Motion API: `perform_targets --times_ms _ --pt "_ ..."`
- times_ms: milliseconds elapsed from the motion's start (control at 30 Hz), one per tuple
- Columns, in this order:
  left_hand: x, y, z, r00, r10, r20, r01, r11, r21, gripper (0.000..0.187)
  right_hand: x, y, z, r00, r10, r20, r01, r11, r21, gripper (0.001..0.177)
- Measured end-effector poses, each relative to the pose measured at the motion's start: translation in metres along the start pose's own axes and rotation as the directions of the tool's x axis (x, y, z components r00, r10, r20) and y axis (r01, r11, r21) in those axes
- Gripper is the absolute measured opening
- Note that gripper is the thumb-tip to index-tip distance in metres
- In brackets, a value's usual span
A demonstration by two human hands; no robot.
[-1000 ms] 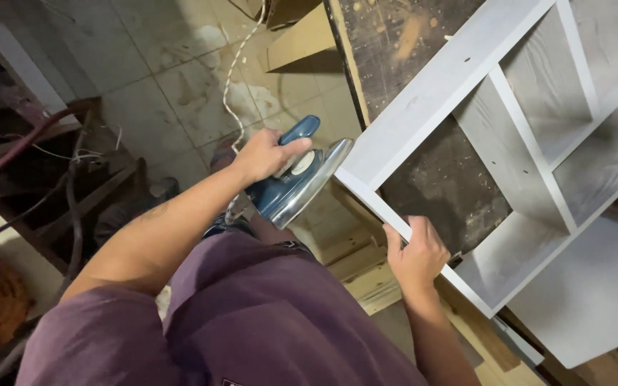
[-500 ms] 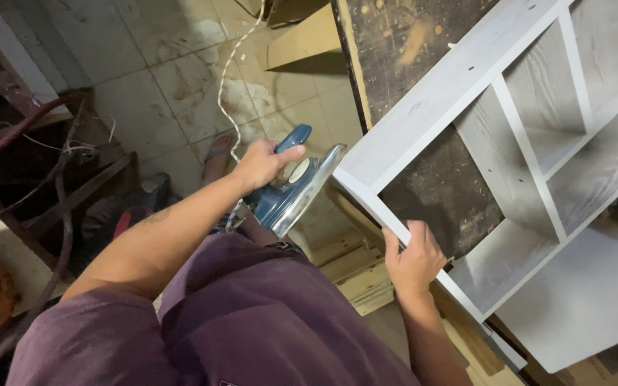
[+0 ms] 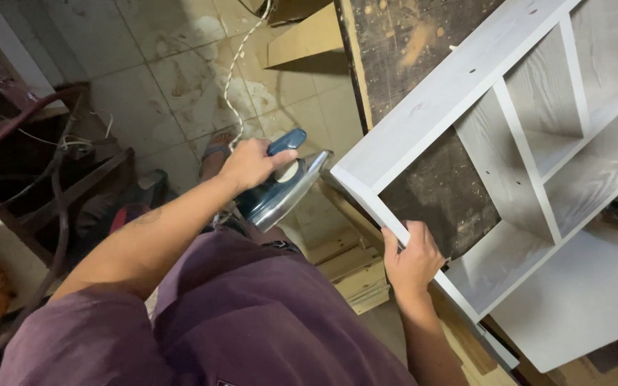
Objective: Applying and trimming edge banding on a wooden shelf unit using an iron, a trimmer, and a sander.
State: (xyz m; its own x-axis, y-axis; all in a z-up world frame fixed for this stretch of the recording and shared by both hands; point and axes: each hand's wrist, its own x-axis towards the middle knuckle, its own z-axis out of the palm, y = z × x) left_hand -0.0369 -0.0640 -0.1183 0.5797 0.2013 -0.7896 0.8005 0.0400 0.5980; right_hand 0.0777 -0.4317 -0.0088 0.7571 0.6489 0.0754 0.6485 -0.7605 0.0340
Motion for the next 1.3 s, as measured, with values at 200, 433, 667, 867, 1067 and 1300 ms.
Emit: perform_targets --times_ms 200,433,667,867,1067,1300 --pt "-0.02 0.018 -0.006 0.999 0.036 -0.03 -0.04 0.989 -0.139 0.054 -0.001 0.0 0.001 0.999 -0.013 -0.035 0.013 1.0 -0.022 0.052" --pt "-0.043 0.041 0.002 0.993 0.117 0.03 -0.11 0.977 -0.184 0.049 0.002 -0.001 -0.002 0.999 -0.023 -0.022 0.024 0.999 0.024 0.05" --pt "-0.026 0.023 0.008 0.996 0.087 0.01 -0.085 0.987 -0.14 0.053 -0.001 0.0 0.0 1.0 -0.011 -0.001 0.011 1.0 -0.003 0.051" --pt "0.0 0.004 0.019 0.998 0.066 -0.002 -0.066 0.985 -0.158 0.05 -0.003 0.003 0.004 0.999 -0.03 -0.017 0.03 0.999 -0.013 0.052" --pt "0.013 -0.001 0.018 0.998 0.06 -0.019 -0.062 0.995 -0.08 0.058 0.0 0.0 -0.001 0.999 -0.029 -0.014 0.029 0.999 -0.024 0.051" --pt "0.005 0.002 0.008 0.993 0.115 -0.01 -0.115 0.992 0.043 0.059 0.003 -0.004 -0.004 0.999 -0.032 -0.037 0.031 0.999 -0.029 0.053"
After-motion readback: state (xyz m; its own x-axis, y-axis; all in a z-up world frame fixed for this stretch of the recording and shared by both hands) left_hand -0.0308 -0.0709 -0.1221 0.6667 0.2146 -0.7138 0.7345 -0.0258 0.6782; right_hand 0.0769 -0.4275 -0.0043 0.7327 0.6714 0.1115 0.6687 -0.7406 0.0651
